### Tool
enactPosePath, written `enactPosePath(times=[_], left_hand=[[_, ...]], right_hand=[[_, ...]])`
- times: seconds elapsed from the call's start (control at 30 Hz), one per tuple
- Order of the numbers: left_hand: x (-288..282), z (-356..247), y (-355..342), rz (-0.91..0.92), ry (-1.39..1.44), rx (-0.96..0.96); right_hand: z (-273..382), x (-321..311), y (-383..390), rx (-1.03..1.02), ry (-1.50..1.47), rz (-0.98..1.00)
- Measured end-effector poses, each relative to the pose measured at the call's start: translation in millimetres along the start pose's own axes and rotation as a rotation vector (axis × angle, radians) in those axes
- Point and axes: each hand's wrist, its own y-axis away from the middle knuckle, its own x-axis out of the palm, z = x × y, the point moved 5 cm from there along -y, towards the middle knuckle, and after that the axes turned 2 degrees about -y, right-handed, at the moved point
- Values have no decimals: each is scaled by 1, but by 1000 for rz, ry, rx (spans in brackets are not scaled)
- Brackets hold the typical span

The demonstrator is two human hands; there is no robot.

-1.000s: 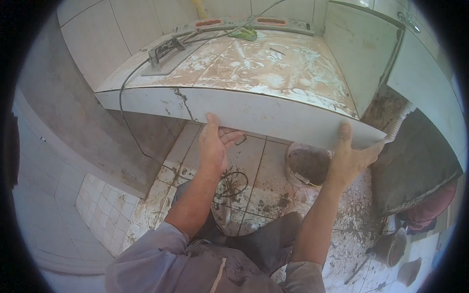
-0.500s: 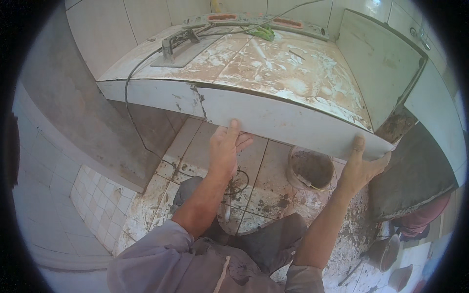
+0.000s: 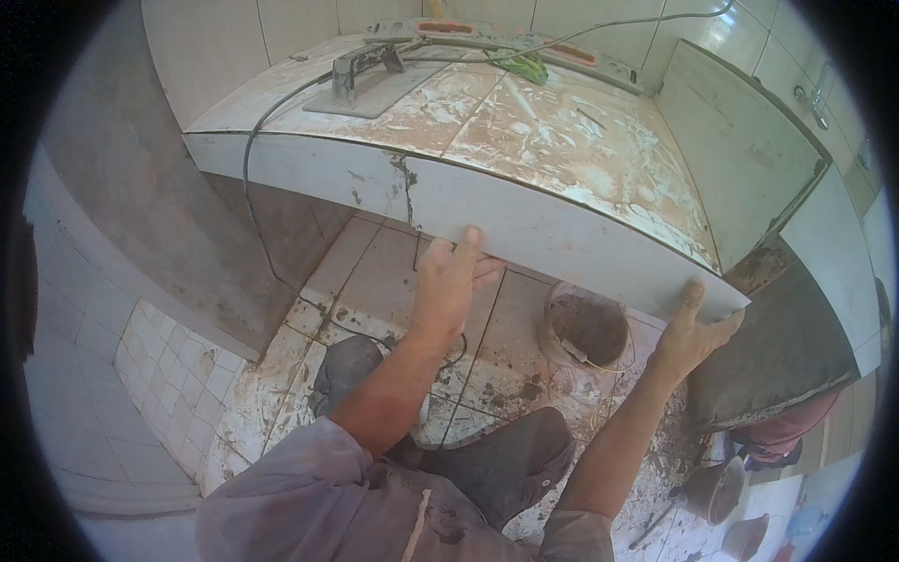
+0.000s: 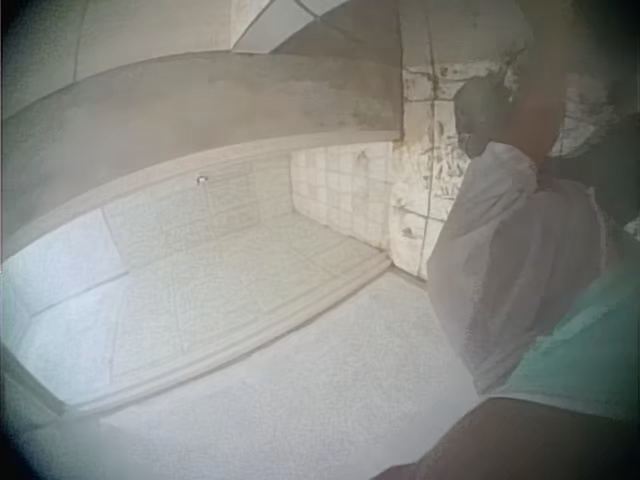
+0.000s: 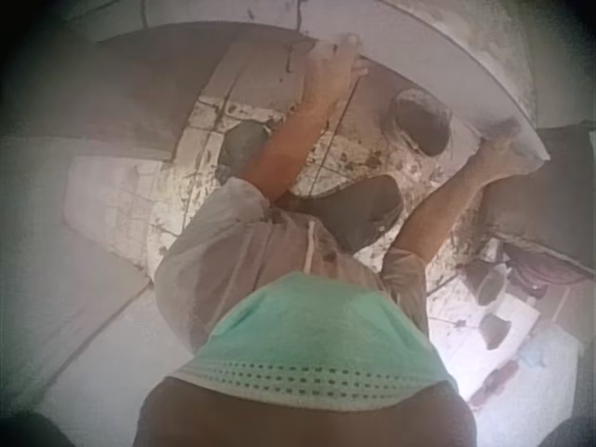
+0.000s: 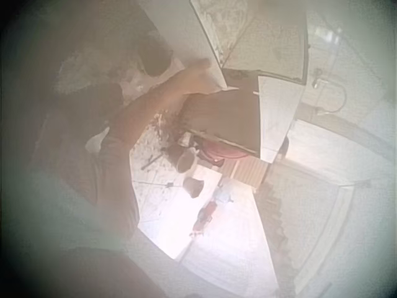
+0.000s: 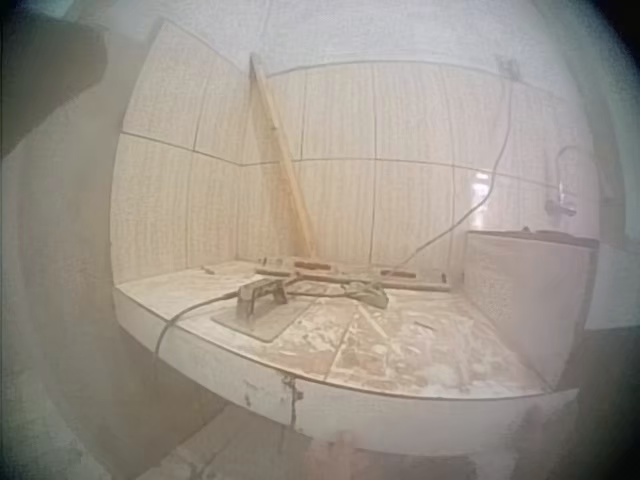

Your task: The user is applying tiles and mortar to a concrete surface in a renovation site.

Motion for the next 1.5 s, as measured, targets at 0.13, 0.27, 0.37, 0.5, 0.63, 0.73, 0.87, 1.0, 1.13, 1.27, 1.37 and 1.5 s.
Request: enactPosePath(times=[0.13, 0.27, 0.37, 0.5, 0.63, 0.73, 0.87, 1.0, 1.13, 1.27, 1.37, 1.5], left_hand=[[0, 1, -2, 5, -36, -10], [2, -1, 1, 26, -35, -43], [3, -5, 4, 19, -33, -44], [3, -7, 1, 4, -10, -46], [4, -5, 2, -23, 7, -30], [7, -1, 2, -34, 18, -43], [7, 0, 2, -22, 43, -55], [9, 2, 1, -81, 46, -65], [7, 0, 2, -79, 41, -45], [6, 0, 2, -100, 6, -30], [4, -2, 0, -7, 0, -7], [-18, -2, 0, 59, -216, -19]], right_hand=[[4, -2, -1, 36, -47, 11], [-12, 4, 1, -66, 87, 19], [-8, 2, 3, -165, 131, 62], [13, 1, 19, -363, 200, 179], [9, 1, 22, -380, 224, 222], [11, -2, 22, -432, 198, 210], [34, -2, 25, -643, 273, 199], [45, 2, 24, -784, 480, 297], [47, 3, 17, -944, 374, 274], [65, 9, 20, -1102, 335, 325], [79, 10, 18, -1197, 244, 410], [87, 7, 17, -1229, 226, 380]])
